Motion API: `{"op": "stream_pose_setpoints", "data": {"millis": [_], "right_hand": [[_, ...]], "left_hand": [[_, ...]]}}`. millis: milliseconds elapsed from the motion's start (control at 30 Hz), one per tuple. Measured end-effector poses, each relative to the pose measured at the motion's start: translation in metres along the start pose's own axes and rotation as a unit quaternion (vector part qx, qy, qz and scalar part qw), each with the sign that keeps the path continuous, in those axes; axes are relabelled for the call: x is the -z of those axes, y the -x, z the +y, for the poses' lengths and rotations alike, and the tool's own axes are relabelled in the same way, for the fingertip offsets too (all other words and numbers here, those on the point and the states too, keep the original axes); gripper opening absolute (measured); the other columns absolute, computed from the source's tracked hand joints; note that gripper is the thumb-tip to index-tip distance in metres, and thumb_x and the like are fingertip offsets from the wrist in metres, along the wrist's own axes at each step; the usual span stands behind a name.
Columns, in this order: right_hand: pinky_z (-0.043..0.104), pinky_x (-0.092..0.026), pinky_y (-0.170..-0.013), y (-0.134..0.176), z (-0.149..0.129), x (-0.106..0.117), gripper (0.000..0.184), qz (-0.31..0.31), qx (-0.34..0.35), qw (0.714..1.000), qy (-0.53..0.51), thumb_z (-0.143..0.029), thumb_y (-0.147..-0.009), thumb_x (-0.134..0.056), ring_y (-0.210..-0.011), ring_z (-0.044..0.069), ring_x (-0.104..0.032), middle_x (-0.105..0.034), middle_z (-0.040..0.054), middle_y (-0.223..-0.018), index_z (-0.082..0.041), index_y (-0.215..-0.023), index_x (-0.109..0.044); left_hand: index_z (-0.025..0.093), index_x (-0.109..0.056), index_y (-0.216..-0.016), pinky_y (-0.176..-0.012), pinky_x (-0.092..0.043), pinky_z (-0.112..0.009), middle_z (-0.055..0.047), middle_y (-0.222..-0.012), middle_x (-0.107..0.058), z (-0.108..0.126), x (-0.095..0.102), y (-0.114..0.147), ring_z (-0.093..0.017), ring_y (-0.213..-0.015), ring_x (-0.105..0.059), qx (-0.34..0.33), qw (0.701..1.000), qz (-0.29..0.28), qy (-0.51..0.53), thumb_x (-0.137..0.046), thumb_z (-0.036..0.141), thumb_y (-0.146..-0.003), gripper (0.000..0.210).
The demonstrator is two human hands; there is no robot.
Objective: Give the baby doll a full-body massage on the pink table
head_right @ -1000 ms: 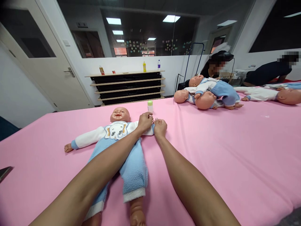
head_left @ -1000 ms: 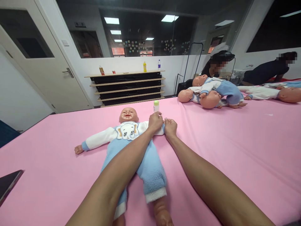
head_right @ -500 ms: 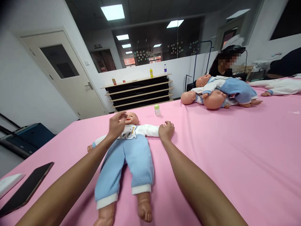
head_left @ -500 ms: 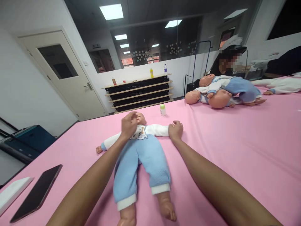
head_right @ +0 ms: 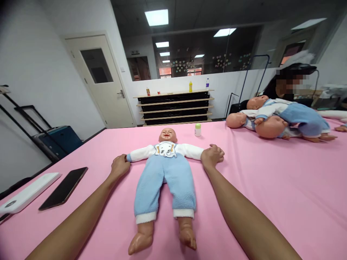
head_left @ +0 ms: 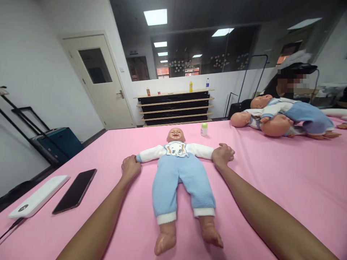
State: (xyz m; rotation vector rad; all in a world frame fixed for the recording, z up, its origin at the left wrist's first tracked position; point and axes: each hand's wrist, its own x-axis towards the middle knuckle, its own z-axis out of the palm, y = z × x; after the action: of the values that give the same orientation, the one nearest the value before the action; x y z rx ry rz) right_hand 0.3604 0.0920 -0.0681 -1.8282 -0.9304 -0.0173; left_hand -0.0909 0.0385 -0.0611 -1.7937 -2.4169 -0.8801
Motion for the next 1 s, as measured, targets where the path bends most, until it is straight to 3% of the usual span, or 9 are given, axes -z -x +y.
{"op": "stream_pose_setpoints", "data": {"millis": [133,233,367,467,533,600,733,833,1000], "right_hand": [[0.054,-0.027,-0.102,0.015,-0.036,0.016,0.029,0.079,0.163,0.982,-0.049,-0.019,-0.079,-0.045,-0.121,0.032,-0.038,-0.057,0.0139,-0.115,-0.017,-0.103,-0.062],[0.050,-0.030,-0.104,0.040,-0.094,0.023,0.027,0.053,0.310,0.941,-0.126,-0.020,-0.082,-0.046,-0.120,0.029,-0.042,-0.057,0.0122,-0.114,-0.017,-0.104,-0.061],[0.039,-0.042,-0.095,0.092,-0.196,0.005,0.026,-0.123,0.423,0.876,-0.194,-0.021,-0.086,-0.047,-0.105,0.023,-0.054,-0.062,0.0101,-0.109,-0.017,-0.108,-0.060],[0.033,-0.045,-0.089,0.138,-0.258,-0.035,0.032,-0.313,0.450,0.813,-0.197,-0.024,-0.087,-0.052,-0.099,0.019,-0.058,-0.064,0.0089,-0.115,-0.017,-0.118,-0.058],[0.029,-0.045,-0.085,0.168,-0.282,-0.067,0.034,-0.445,0.417,0.771,-0.183,-0.027,-0.086,-0.057,-0.093,0.017,-0.060,-0.067,0.0079,-0.109,-0.017,-0.118,-0.060],[0.027,-0.044,-0.081,0.194,-0.289,-0.095,0.033,-0.518,0.367,0.753,-0.174,-0.030,-0.084,-0.061,-0.086,0.016,-0.061,-0.069,0.0070,-0.099,-0.016,-0.114,-0.063],[0.025,-0.043,-0.070,0.226,-0.270,-0.129,0.018,-0.555,0.314,0.748,-0.183,-0.029,-0.084,-0.059,-0.075,0.015,-0.059,-0.070,0.0057,-0.081,-0.015,-0.087,-0.070],[0.024,-0.041,-0.063,0.230,-0.251,-0.136,0.023,-0.578,0.271,0.740,-0.213,-0.029,-0.086,-0.055,-0.066,0.014,-0.057,-0.066,0.0037,-0.069,-0.016,-0.073,-0.068],[0.025,-0.041,-0.058,0.227,-0.246,-0.138,0.020,-0.602,0.203,0.718,-0.285,-0.032,-0.080,-0.061,-0.059,0.012,-0.054,-0.062,0.0015,-0.062,-0.014,-0.071,-0.067]], "left_hand": [[0.020,-0.060,-0.089,-0.079,-0.043,-0.039,-0.013,-0.091,-0.063,-0.006,0.000,0.001,-0.030,-0.092,-0.059,-0.013,0.996,0.031,0.088,-0.053,0.011,-0.066,0.026],[0.020,-0.061,-0.098,-0.081,-0.045,-0.035,-0.010,-0.099,-0.062,-0.012,-0.002,-0.002,-0.025,-0.094,-0.059,-0.027,0.985,0.061,0.161,-0.051,0.009,-0.068,0.033],[0.021,-0.059,-0.110,-0.087,-0.047,-0.030,-0.008,-0.110,-0.062,-0.019,-0.008,-0.009,-0.020,-0.099,-0.060,-0.026,0.971,0.082,0.222,-0.051,0.008,-0.069,0.043],[0.020,-0.058,-0.115,-0.085,-0.049,-0.030,-0.007,-0.108,-0.064,-0.021,-0.010,-0.014,-0.019,-0.096,-0.061,-0.003,0.947,0.096,0.308,-0.055,0.010,-0.068,0.048],[0.019,-0.059,-0.113,-0.081,-0.050,-0.030,-0.006,-0.101,-0.066,-0.022,-0.010,-0.015,-0.018,-0.089,-0.062,0.020,0.917,0.099,0.386,-0.059,0.011,-0.067,0.047],[0.018,-0.060,-0.108,-0.075,-0.051,-0.029,-0.005,-0.093,-0.066,-0.022,-0.010,-0.017,-0.016,-0.080,-0.063,0.047,0.883,0.086,0.459,-0.063,0.016,-0.068,0.041],[0.015,-0.055,-0.112,-0.067,-0.053,-0.029,-0.005,-0.086,-0.067,-0.025,-0.013,-0.021,-0.014,-0.068,-0.063,0.096,0.835,0.065,0.538,-0.064,0.024,-0.073,0.042],[0.012,-0.054,-0.111,-0.066,-0.055,-0.032,-0.008,-0.085,-0.068,-0.026,-0.016,-0.024,-0.015,-0.065,-0.065,0.118,0.822,0.053,0.555,-0.066,0.030,-0.075,0.041],[0.013,-0.063,-0.101,-0.073,-0.056,-0.033,-0.012,-0.093,-0.071,-0.021,-0.013,-0.020,-0.019,-0.079,-0.068,0.102,0.827,0.039,0.552,-0.068,0.040,-0.077,0.037]]}}
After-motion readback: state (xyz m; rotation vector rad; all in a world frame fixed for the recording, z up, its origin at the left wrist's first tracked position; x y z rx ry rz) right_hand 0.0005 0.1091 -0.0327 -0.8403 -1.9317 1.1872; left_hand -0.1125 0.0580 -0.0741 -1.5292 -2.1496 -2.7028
